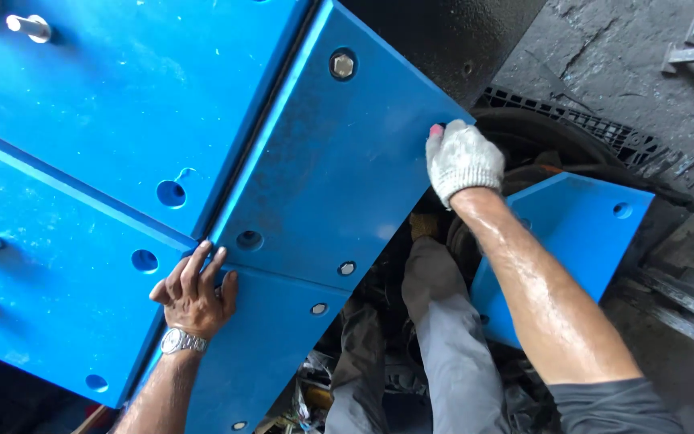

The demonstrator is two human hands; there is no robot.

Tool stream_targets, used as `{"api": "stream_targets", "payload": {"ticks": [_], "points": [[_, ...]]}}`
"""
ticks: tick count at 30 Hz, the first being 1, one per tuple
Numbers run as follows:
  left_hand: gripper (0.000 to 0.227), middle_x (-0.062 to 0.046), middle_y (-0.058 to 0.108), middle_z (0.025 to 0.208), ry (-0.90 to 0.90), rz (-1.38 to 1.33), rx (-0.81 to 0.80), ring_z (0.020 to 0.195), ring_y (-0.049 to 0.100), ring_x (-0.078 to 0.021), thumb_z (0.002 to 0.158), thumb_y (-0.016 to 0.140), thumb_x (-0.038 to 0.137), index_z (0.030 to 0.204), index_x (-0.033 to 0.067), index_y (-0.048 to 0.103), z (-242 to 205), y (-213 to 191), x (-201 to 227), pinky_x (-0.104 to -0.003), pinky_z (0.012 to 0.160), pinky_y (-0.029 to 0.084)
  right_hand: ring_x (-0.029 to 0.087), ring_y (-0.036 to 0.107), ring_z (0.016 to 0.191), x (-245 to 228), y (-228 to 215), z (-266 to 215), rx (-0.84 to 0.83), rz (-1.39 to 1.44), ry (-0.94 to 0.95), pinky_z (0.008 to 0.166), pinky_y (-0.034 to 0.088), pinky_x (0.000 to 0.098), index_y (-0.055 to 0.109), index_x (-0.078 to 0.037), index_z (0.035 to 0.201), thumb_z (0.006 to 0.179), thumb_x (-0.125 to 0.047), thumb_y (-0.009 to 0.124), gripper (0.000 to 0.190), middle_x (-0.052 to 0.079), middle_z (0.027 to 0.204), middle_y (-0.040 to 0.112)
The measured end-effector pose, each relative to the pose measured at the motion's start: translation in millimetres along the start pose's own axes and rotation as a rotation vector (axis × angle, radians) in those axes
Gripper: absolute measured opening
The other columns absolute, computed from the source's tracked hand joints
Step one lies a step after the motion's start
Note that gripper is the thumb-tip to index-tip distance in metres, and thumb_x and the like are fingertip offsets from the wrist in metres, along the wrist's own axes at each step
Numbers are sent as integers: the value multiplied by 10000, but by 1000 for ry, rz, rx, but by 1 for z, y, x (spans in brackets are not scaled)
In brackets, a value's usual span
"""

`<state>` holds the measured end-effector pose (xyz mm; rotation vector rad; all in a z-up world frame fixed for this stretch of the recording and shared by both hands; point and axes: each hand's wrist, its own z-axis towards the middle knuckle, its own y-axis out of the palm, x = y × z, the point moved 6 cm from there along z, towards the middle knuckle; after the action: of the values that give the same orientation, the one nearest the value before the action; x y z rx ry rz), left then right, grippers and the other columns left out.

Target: The person positions blue plastic panels onto the side of a machine and inserts bolts into the aligned holes, threading them by hand. They then use an L-shaped wrench to tighten the bolts, working around the panel edges to secure the panels in place.

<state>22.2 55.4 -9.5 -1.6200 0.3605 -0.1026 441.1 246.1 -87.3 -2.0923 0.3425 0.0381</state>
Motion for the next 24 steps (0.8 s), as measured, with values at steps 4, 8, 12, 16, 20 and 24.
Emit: {"api": "stream_targets", "payload": {"ticks": [4,8,12,16,20,24], "points": [[394,50,551,1464,2,3,-9,1295,513,-143,1004,712,400,1366,265,638,2,0,0,-424,1005,279,361,756,802,7,5,-6,-232,-52,56,618,617,467,636,10,1058,1061,-461,457,504,241,1001,687],[400,54,542,1467,10,18,-17,1290,510,-132,996,716,400,1366,270,639,-3,0,1,-417,999,282,401,733,817,19,32,9,-66,-22,-111,652,601,528,666,5,1031,1058,-394,542,419,245,1043,661],[398,55,536,1469,10,25,-24,1298,503,-129,1000,712,406,1367,273,637,0,0,1,-416,1002,282,421,730,896,25,32,9,-208,-28,-33,783,591,535,695,-37,1066,1199,-393,452,452,253,1003,716],[389,56,536,1477,11,31,-31,1309,494,-130,1011,705,408,1369,276,634,-3,-2,-1,-410,1009,279,396,727,808,3,5,4,-45,-25,-213,644,598,518,679,2,981,935,-366,633,374,260,1048,650],[421,45,530,1472,17,22,-23,1288,506,-146,978,725,410,1364,275,627,0,5,3,-422,987,291,416,722,869,14,14,11,-205,2,-68,763,592,521,678,-26,1051,1069,-413,566,403,234,998,684],[466,24,526,1449,-40,4,19,1241,545,-197,916,745,386,1352,280,616,19,-12,12,-462,969,363,419,706,931,-13,-20,-7,-49,-54,-254,759,581,542,686,-39,1039,1018,-390,592,364,217,1097,668]]}}
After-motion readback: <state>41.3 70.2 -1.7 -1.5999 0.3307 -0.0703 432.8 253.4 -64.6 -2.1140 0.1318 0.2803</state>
